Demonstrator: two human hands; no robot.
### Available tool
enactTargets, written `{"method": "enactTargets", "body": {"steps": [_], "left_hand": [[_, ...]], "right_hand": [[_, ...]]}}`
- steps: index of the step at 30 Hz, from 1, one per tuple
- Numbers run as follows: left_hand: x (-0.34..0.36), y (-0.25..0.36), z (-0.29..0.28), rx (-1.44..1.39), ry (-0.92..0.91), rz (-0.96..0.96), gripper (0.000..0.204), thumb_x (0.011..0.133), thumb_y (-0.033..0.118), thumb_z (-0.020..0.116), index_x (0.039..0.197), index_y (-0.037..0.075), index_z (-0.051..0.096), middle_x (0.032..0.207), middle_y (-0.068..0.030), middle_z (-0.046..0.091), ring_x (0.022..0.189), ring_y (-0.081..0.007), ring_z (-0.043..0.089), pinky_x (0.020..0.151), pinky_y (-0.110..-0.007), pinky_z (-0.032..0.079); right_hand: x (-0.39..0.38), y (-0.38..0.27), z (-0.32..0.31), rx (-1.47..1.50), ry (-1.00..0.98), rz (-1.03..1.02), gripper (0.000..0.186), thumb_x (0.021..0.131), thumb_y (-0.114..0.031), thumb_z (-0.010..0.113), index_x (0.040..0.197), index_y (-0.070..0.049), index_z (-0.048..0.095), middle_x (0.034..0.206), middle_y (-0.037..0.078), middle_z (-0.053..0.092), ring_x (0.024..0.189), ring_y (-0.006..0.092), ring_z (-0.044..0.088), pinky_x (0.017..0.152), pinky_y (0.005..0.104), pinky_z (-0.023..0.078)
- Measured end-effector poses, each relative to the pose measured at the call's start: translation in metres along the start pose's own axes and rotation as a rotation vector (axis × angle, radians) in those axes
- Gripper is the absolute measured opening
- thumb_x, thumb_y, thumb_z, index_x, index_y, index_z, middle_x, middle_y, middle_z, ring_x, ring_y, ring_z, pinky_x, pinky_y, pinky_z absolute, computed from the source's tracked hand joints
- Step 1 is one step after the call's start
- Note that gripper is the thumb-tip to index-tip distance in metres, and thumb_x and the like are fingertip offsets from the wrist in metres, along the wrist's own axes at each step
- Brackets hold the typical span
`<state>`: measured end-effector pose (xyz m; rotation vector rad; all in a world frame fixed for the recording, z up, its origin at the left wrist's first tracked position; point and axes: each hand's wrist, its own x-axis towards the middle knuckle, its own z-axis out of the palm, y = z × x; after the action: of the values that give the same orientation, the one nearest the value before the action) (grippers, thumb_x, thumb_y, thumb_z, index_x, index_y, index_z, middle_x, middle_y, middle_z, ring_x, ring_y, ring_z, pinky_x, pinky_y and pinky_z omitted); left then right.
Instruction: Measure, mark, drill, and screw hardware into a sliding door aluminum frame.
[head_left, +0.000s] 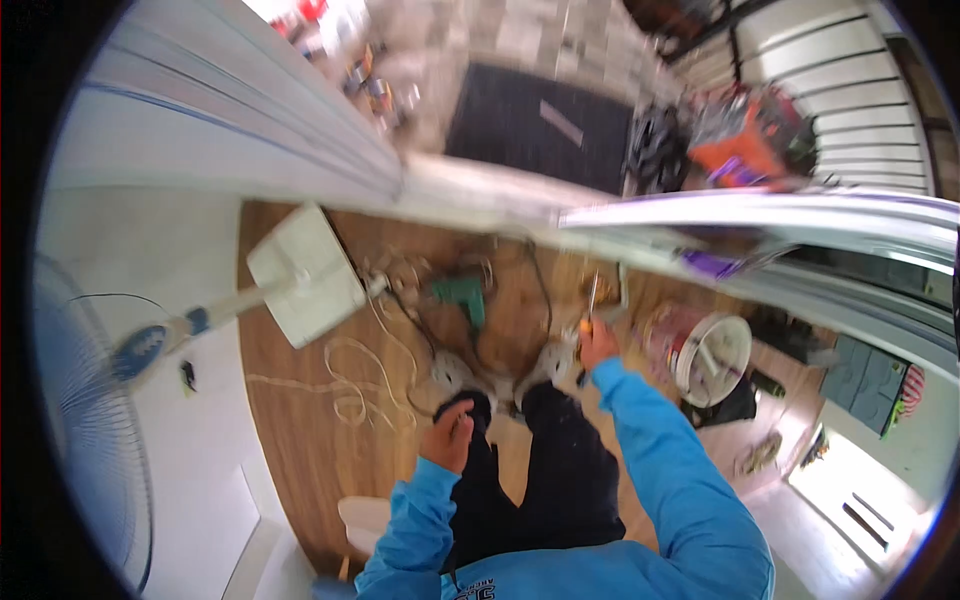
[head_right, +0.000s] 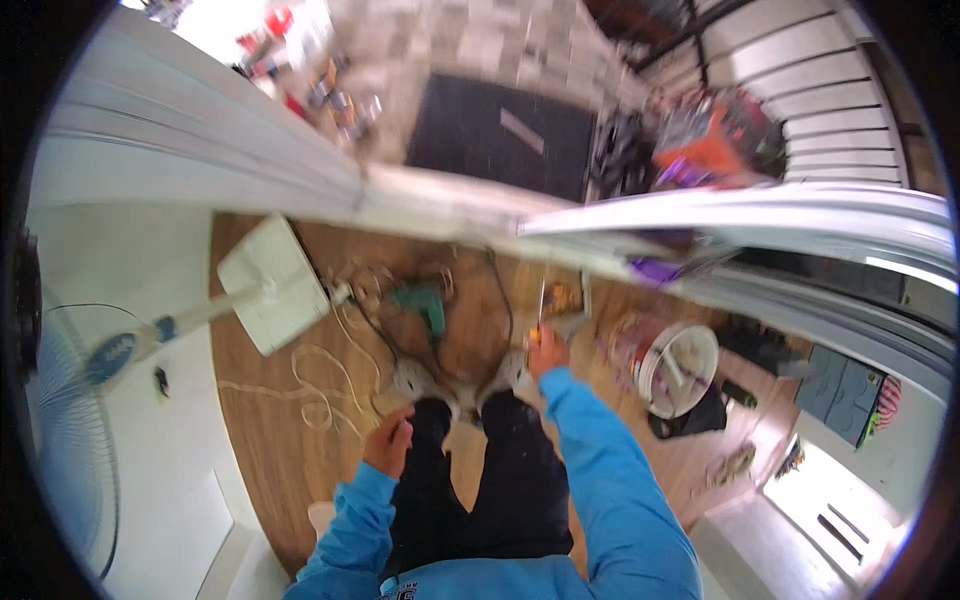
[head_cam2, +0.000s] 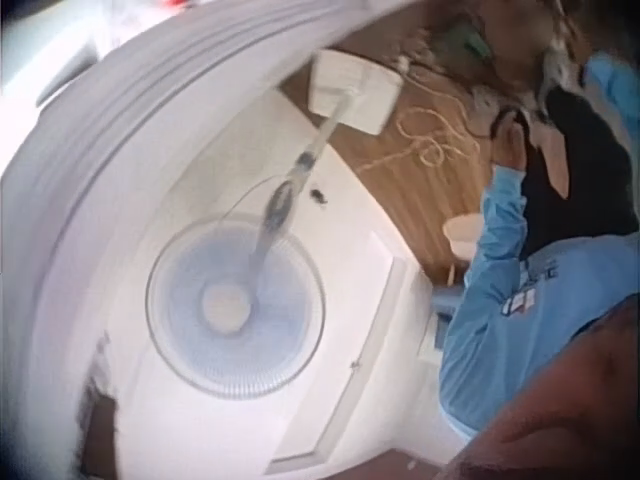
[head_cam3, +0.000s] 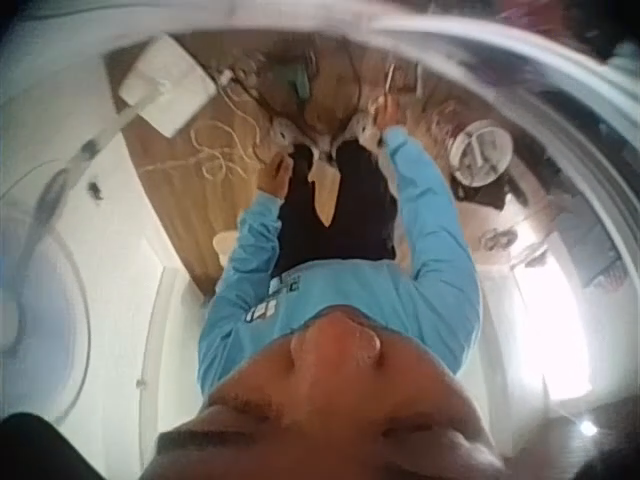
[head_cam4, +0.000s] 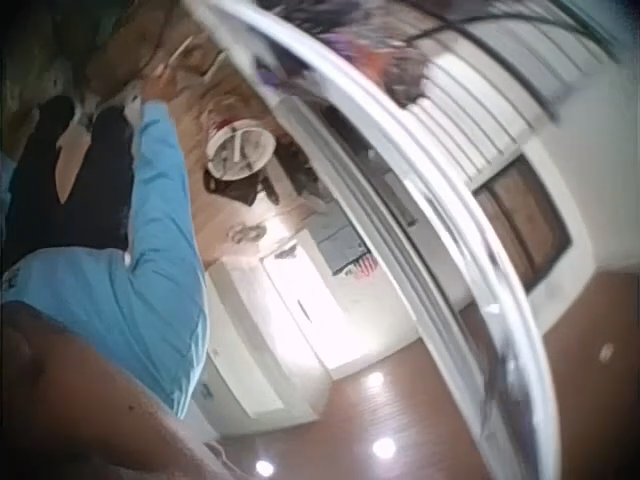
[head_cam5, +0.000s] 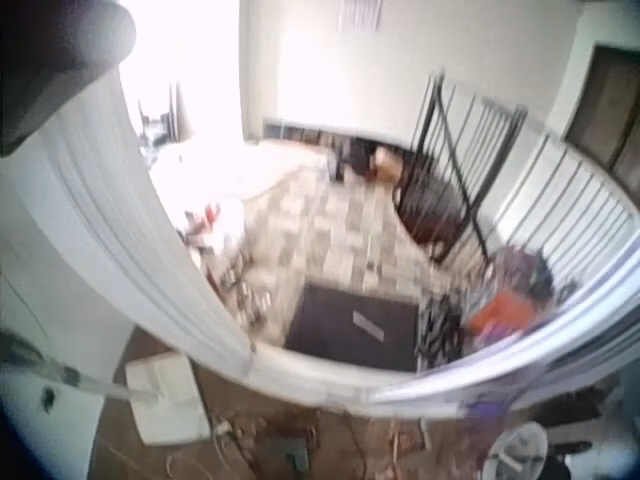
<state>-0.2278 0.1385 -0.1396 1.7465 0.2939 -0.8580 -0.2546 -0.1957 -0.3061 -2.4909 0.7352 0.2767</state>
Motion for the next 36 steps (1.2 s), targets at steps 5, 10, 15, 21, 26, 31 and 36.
{"method": "enactTargets", "body": {"steps": [5, 10, 15, 21, 26, 31, 36], "left_hand": [[-0.063, 0.072, -0.063, 0.031, -0.003, 0.208, 0.028, 0.092, 0.022, 0.054, 0.115, 0.005, 0.059, 0.075, -0.0037, 0.060, 0.067, -0.0118, 0.059, 0.064, -0.027, 0.049], [-0.090, 0.097, -0.118, 0.208, 0.070, 0.527, 0.028, 0.093, 0.022, 0.053, 0.114, 0.005, 0.059, 0.085, -0.0093, 0.064, 0.076, -0.0155, 0.062, 0.066, -0.029, 0.050], [-0.108, 0.137, -0.141, -0.106, 0.077, 0.430, 0.033, 0.094, 0.022, 0.052, 0.122, 0.005, 0.052, 0.092, -0.0105, 0.065, 0.074, -0.0138, 0.060, 0.061, -0.028, 0.050], [-0.111, 0.236, -0.137, -0.467, 0.208, 0.488, 0.031, 0.093, 0.015, 0.054, 0.121, 0.005, 0.047, 0.092, -0.0083, 0.063, 0.071, -0.0113, 0.058, 0.054, -0.026, 0.051], [-0.100, 0.314, -0.143, -0.394, 0.313, 0.609, 0.032, 0.090, 0.008, 0.057, 0.120, 0.003, 0.046, 0.097, -0.0077, 0.062, 0.076, -0.0113, 0.058, 0.057, -0.026, 0.053], [-0.069, 0.373, -0.124, -0.230, 0.590, 0.783, 0.028, 0.085, 0.004, 0.060, 0.112, 0.002, 0.054, 0.082, -0.0038, 0.060, 0.070, -0.0091, 0.058, 0.056, -0.024, 0.052], [-0.046, 0.414, -0.100, -0.046, 0.726, 0.851, 0.024, 0.086, 0.001, 0.056, 0.110, 0.000, 0.054, 0.085, -0.0069, 0.066, 0.066, -0.0081, 0.058, 0.052, -0.023, 0.050]], "right_hand": [[-0.049, -0.101, -0.156, 0.178, 0.027, -0.058, 0.037, 0.086, -0.029, 0.058, 0.113, -0.004, 0.054, 0.102, 0.021, 0.062, 0.096, 0.0407, 0.058, 0.083, 0.0475, 0.046], [-0.104, -0.175, -0.237, 0.175, -0.059, -0.066, 0.036, 0.085, -0.029, 0.060, 0.111, -0.004, 0.054, 0.103, 0.020, 0.062, 0.091, 0.0398, 0.060, 0.078, 0.0453, 0.049], [-0.178, -0.262, -0.296, 1.072, -0.493, 0.223, 0.042, 0.083, -0.015, 0.065, 0.120, -0.008, 0.047, 0.090, 0.011, 0.062, 0.082, 0.0225, 0.063, 0.073, 0.0379, 0.052], [-0.195, -0.368, -0.343, 0.784, -0.629, -0.313, 0.075, 0.077, -0.011, 0.071, 0.141, -0.008, 0.032, 0.106, 0.013, 0.060, 0.098, 0.0247, 0.060, 0.087, 0.0355, 0.048], [-0.156, -0.406, -0.407, 0.392, -0.345, -0.730, 0.060, 0.075, -0.011, 0.071, 0.130, -0.004, 0.049, 0.113, 0.021, 0.061, 0.104, 0.0317, 0.061, 0.088, 0.0345, 0.048], [-0.107, -0.401, -0.448, 0.316, -0.335, -0.849, 0.057, 0.080, -0.014, 0.068, 0.132, -0.006, 0.048, 0.112, 0.020, 0.061, 0.098, 0.0332, 0.062, 0.083, 0.0363, 0.050], [-0.054, -0.385, -0.468, 0.387, -0.340, -0.899, 0.055, 0.082, -0.015, 0.066, 0.133, -0.006, 0.047, 0.113, 0.020, 0.061, 0.097, 0.0345, 0.062, 0.083, 0.0366, 0.050]]}}
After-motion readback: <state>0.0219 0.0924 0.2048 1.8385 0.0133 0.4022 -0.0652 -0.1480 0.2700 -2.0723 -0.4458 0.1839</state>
